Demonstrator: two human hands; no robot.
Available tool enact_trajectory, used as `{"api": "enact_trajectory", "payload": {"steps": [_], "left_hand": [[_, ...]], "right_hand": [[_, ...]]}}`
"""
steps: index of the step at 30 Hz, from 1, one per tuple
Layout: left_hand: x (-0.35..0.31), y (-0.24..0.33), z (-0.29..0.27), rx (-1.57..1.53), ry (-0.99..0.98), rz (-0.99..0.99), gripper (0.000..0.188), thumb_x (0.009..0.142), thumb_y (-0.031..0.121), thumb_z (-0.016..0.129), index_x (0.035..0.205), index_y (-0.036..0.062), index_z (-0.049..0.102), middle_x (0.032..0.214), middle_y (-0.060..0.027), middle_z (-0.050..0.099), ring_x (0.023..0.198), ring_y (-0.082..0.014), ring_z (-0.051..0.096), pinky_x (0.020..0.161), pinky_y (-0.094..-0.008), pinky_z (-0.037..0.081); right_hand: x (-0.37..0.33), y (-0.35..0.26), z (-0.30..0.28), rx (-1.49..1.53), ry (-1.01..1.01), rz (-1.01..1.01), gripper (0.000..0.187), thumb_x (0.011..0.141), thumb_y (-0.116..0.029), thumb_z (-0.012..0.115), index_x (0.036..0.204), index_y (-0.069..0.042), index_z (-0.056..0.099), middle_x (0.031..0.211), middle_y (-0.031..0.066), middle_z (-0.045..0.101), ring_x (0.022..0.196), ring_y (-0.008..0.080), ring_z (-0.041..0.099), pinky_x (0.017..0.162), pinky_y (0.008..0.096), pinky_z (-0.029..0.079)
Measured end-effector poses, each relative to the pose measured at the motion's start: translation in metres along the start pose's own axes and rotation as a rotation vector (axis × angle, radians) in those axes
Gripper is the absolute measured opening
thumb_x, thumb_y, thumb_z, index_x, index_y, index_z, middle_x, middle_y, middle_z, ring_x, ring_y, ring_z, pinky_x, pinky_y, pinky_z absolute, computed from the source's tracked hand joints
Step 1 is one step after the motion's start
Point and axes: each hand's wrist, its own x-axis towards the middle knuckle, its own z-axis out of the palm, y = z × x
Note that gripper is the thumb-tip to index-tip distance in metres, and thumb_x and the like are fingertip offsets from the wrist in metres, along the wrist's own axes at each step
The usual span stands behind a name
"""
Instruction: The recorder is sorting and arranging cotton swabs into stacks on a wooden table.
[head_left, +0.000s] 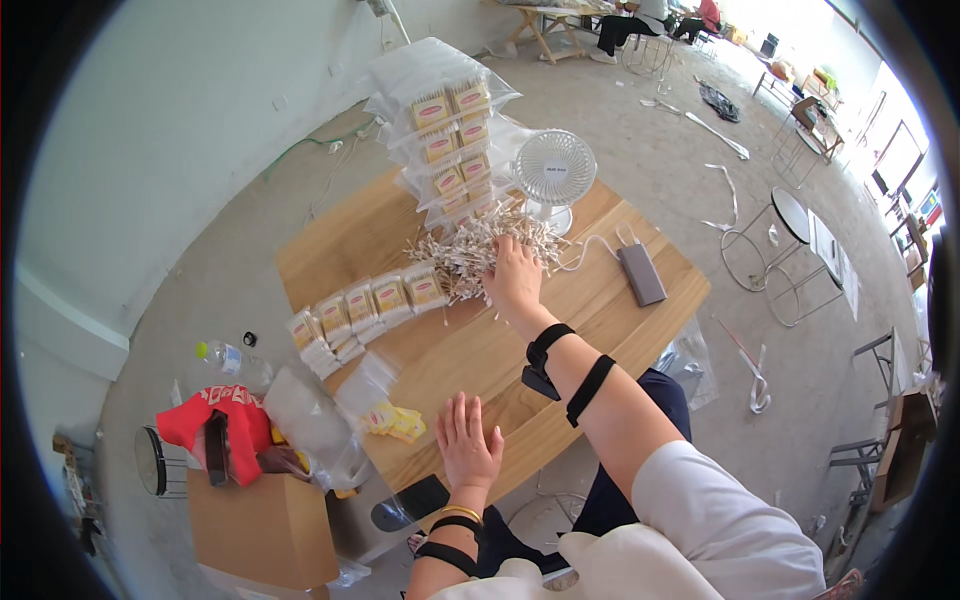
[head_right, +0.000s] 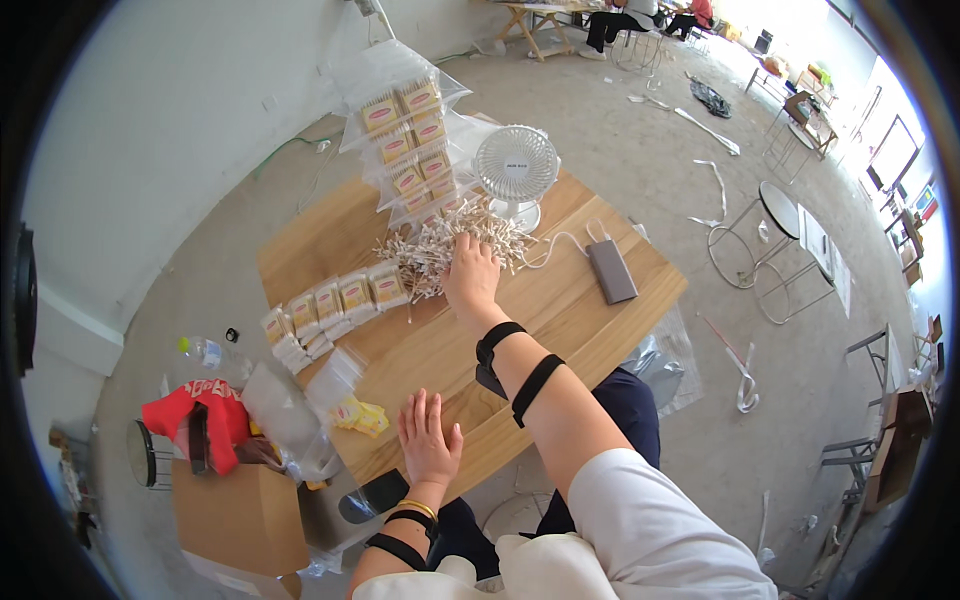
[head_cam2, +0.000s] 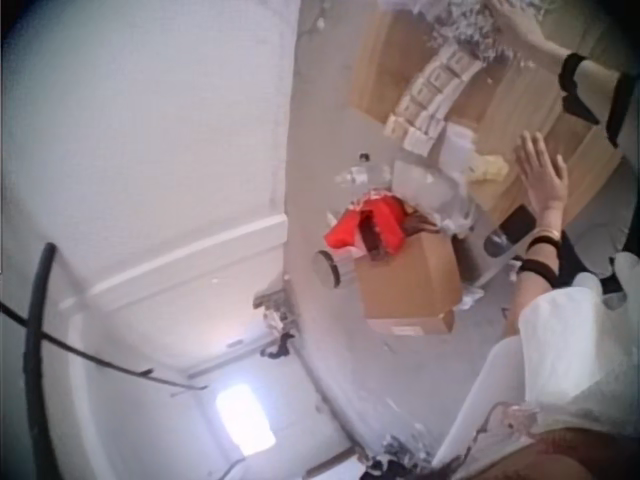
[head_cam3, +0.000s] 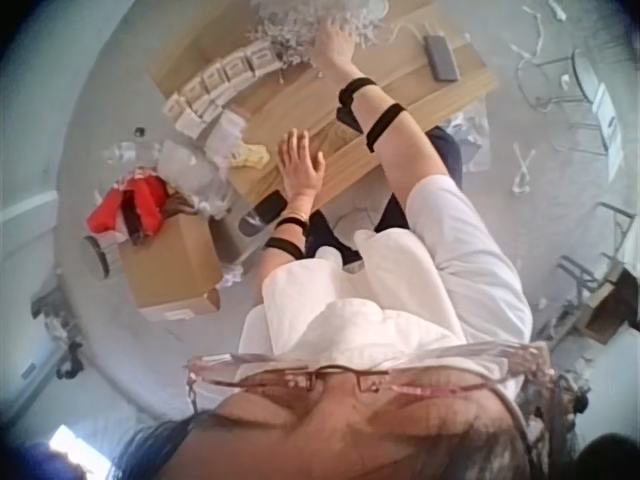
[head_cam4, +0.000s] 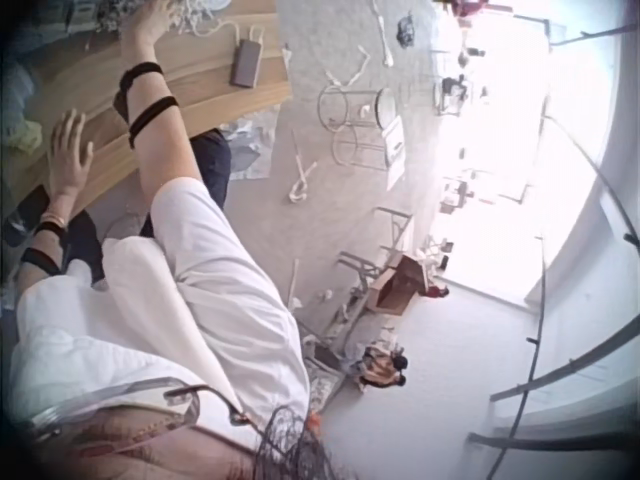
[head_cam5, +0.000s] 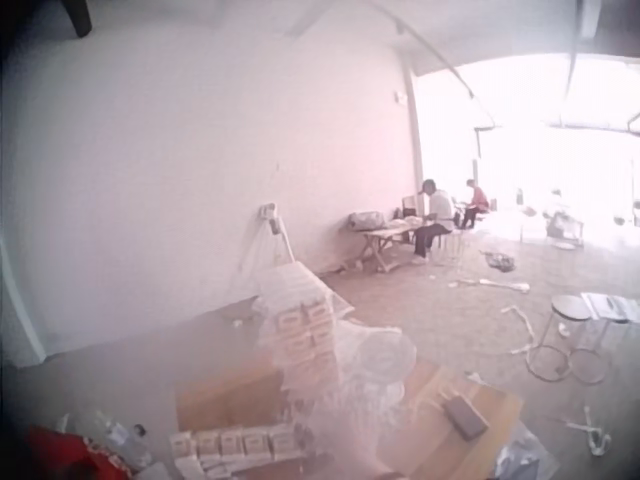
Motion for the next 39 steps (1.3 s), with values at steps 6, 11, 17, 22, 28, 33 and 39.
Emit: {"api": "enact_trajectory", "payload": {"steps": [6, 11, 17, 22, 28, 33, 39], "left_hand": [[-0.001, -0.004, 0.004, 0.024, 0.011, -0.007, 0.063, 0.090, 0.033, 0.059, 0.147, 0.0102, 0.043, 0.156, -0.0155, 0.036, 0.146, -0.0358, 0.029, 0.121, -0.0552, 0.020], [0.001, -0.004, 0.007, 0.023, 0.023, 0.003, 0.064, 0.090, 0.033, 0.060, 0.147, 0.0101, 0.042, 0.155, -0.0153, 0.037, 0.145, -0.0360, 0.031, 0.121, -0.0552, 0.020], [0.000, -0.004, 0.009, 0.036, 0.022, 0.005, 0.064, 0.089, 0.035, 0.059, 0.146, 0.0096, 0.043, 0.155, -0.0161, 0.038, 0.145, -0.0358, 0.031, 0.121, -0.0555, 0.020], [-0.001, -0.004, 0.005, 0.029, -0.002, -0.003, 0.064, 0.090, 0.034, 0.060, 0.147, 0.0095, 0.042, 0.155, -0.0159, 0.036, 0.146, -0.0357, 0.029, 0.122, -0.0545, 0.018], [0.000, -0.004, 0.005, 0.033, 0.010, -0.005, 0.064, 0.089, 0.036, 0.059, 0.145, 0.0085, 0.045, 0.155, -0.0161, 0.037, 0.146, -0.0357, 0.029, 0.121, -0.0557, 0.018], [0.000, -0.004, 0.005, 0.030, -0.010, -0.007, 0.064, 0.090, 0.033, 0.059, 0.146, 0.0092, 0.043, 0.156, -0.0156, 0.036, 0.147, -0.0354, 0.028, 0.122, -0.0538, 0.017], [0.000, -0.002, 0.003, 0.017, -0.001, -0.014, 0.064, 0.090, 0.033, 0.060, 0.146, 0.0085, 0.044, 0.155, -0.0162, 0.037, 0.146, -0.0361, 0.029, 0.121, -0.0540, 0.017]], "right_hand": [[-0.021, 0.014, -0.027, 0.202, -0.095, -0.007, 0.040, 0.077, -0.012, 0.069, 0.116, -0.008, 0.058, 0.114, 0.0134, 0.066, 0.105, 0.0339, 0.063, 0.089, 0.0454, 0.050], [-0.050, 0.054, -0.032, 0.478, -0.393, 0.151, 0.043, 0.078, -0.016, 0.073, 0.118, -0.008, 0.059, 0.112, 0.0137, 0.064, 0.104, 0.0351, 0.063, 0.091, 0.0440, 0.051], [-0.100, 0.101, -0.025, 0.435, -0.343, 0.113, 0.060, 0.075, -0.023, 0.080, 0.128, -0.009, 0.055, 0.124, 0.0167, 0.053, 0.111, 0.0366, 0.058, 0.094, 0.0428, 0.051], [-0.131, 0.110, -0.047, 0.108, -0.308, 0.018, 0.073, 0.071, -0.031, 0.084, 0.134, -0.010, 0.052, 0.126, 0.0155, 0.051, 0.117, 0.0367, 0.052, 0.096, 0.0447, 0.048], [-0.136, 0.084, -0.048, 0.004, -0.326, -0.034, 0.082, 0.070, -0.049, 0.083, 0.132, -0.004, 0.052, 0.126, 0.0167, 0.051, 0.122, 0.0354, 0.047, 0.099, 0.0448, 0.042], [-0.140, 0.043, -0.032, -0.103, -0.296, -0.020, 0.111, 0.064, -0.063, 0.082, 0.143, 0.003, 0.040, 0.130, 0.0157, 0.049, 0.125, 0.0316, 0.044, 0.102, 0.0420, 0.038], [-0.148, 0.017, -0.001, -0.182, -0.207, -0.055, 0.113, 0.065, -0.058, 0.083, 0.146, 0.005, 0.035, 0.140, 0.0178, 0.044, 0.128, 0.0321, 0.042, 0.106, 0.0445, 0.035]]}}
